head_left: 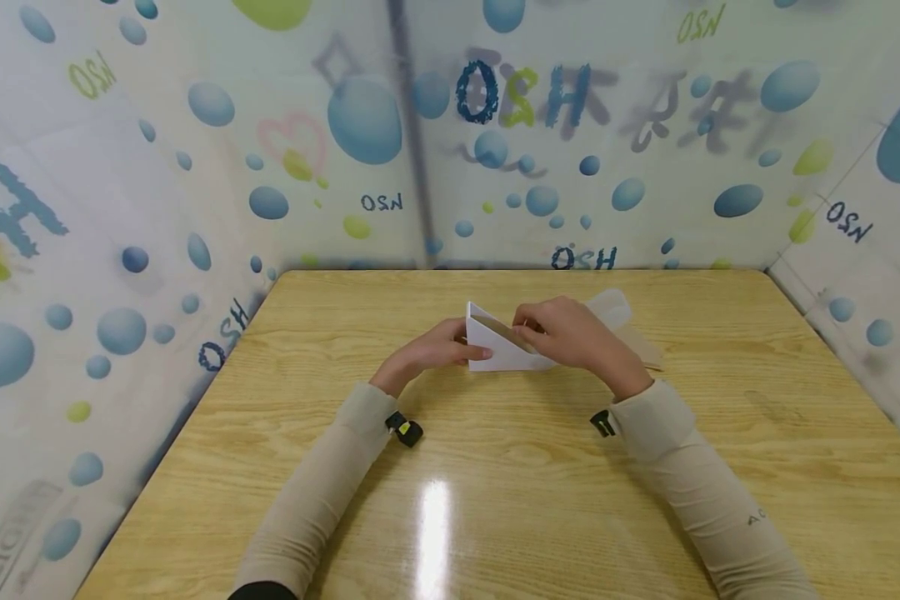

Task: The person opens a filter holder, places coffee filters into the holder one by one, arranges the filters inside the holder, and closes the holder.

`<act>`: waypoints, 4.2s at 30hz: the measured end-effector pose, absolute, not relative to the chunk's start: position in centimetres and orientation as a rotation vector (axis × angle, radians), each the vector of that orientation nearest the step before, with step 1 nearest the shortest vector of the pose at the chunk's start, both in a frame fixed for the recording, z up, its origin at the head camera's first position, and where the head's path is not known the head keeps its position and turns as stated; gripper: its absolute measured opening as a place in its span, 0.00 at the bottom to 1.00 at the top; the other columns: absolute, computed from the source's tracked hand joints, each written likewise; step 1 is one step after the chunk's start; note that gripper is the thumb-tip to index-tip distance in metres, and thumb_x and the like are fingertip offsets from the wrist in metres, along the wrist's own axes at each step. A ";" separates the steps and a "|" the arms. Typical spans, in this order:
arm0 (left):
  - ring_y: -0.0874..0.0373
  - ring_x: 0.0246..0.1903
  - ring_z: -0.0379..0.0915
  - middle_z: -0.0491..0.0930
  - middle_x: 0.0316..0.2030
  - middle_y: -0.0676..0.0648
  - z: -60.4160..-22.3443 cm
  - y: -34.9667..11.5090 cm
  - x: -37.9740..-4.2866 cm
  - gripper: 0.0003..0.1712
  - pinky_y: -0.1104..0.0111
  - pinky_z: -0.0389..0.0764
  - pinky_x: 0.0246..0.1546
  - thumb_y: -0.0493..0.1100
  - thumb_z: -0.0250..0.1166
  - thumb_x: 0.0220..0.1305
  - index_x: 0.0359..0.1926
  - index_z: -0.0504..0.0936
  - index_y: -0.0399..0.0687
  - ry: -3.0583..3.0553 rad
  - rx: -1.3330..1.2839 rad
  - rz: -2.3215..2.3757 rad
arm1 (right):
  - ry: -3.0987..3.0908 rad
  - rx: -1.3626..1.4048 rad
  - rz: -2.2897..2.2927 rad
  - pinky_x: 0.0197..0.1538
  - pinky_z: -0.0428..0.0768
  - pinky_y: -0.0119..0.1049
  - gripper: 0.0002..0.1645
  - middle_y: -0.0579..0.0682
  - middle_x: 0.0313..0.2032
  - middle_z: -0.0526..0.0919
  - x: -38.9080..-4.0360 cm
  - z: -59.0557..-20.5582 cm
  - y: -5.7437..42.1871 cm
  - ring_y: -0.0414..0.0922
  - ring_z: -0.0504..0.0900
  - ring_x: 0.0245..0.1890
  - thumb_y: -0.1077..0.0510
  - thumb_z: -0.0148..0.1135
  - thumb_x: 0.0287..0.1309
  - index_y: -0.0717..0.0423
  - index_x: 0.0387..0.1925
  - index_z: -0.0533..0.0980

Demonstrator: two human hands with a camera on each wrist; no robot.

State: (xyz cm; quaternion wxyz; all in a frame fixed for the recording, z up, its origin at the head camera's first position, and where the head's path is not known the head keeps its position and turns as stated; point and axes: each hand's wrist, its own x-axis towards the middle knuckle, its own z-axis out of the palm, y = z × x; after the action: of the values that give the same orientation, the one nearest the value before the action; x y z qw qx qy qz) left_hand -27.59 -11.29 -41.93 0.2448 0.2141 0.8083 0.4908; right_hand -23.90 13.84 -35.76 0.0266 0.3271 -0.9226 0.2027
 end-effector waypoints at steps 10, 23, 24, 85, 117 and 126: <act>0.51 0.55 0.81 0.81 0.61 0.40 -41.9 -11.3 -27.5 0.27 0.65 0.82 0.47 0.44 0.66 0.72 0.69 0.73 0.46 2.203 0.589 1.343 | -2.848 1.001 0.638 0.40 0.83 0.45 0.09 0.48 0.34 0.89 -24.0 -35.7 14.0 0.42 0.84 0.31 0.55 0.62 0.73 0.53 0.44 0.85; 0.52 0.52 0.80 0.82 0.60 0.40 -41.9 -11.2 -27.5 0.27 0.65 0.81 0.46 0.45 0.67 0.72 0.67 0.74 0.45 2.207 0.560 1.349 | -2.831 0.924 0.654 0.44 0.83 0.46 0.10 0.48 0.37 0.89 -24.1 -34.7 15.8 0.44 0.85 0.35 0.54 0.59 0.75 0.51 0.46 0.84; 0.52 0.52 0.80 0.82 0.60 0.40 -41.8 -11.2 -27.5 0.27 0.65 0.80 0.46 0.44 0.67 0.71 0.67 0.74 0.45 2.208 0.558 1.348 | -2.828 0.916 0.662 0.44 0.83 0.46 0.10 0.48 0.38 0.89 -24.1 -34.5 16.0 0.44 0.85 0.36 0.54 0.59 0.75 0.51 0.46 0.84; 0.53 0.51 0.79 0.82 0.58 0.40 -42.0 -11.3 -27.6 0.26 0.66 0.79 0.45 0.45 0.67 0.71 0.66 0.75 0.44 2.230 0.563 1.339 | -3.333 0.136 0.739 0.39 0.81 0.47 0.30 0.67 0.48 0.83 -27.4 -37.2 29.8 0.58 0.83 0.41 0.47 0.63 0.69 0.70 0.58 0.75; 0.52 0.53 0.80 0.82 0.59 0.40 -41.8 -11.2 -27.5 0.24 0.64 0.81 0.48 0.44 0.66 0.72 0.65 0.75 0.45 2.198 0.569 1.363 | -3.417 0.017 0.507 0.49 0.76 0.61 0.29 0.67 0.51 0.80 -26.7 -38.4 26.1 0.61 0.78 0.45 0.53 0.73 0.59 0.68 0.52 0.74; 0.53 0.53 0.81 0.82 0.59 0.40 -41.9 -11.3 -27.5 0.24 0.64 0.82 0.48 0.45 0.66 0.72 0.66 0.75 0.45 2.191 0.579 1.358 | -3.431 0.019 0.546 0.48 0.77 0.59 0.34 0.70 0.55 0.78 -26.9 -38.7 26.3 0.62 0.77 0.46 0.52 0.73 0.60 0.70 0.57 0.71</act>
State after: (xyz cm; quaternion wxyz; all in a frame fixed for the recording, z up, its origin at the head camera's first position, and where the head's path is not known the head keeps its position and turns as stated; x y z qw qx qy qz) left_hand -27.53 -11.28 -41.90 0.2473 0.2125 0.8035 0.4981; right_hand -26.89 26.28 -38.70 -0.1654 0.0055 -0.9740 0.1549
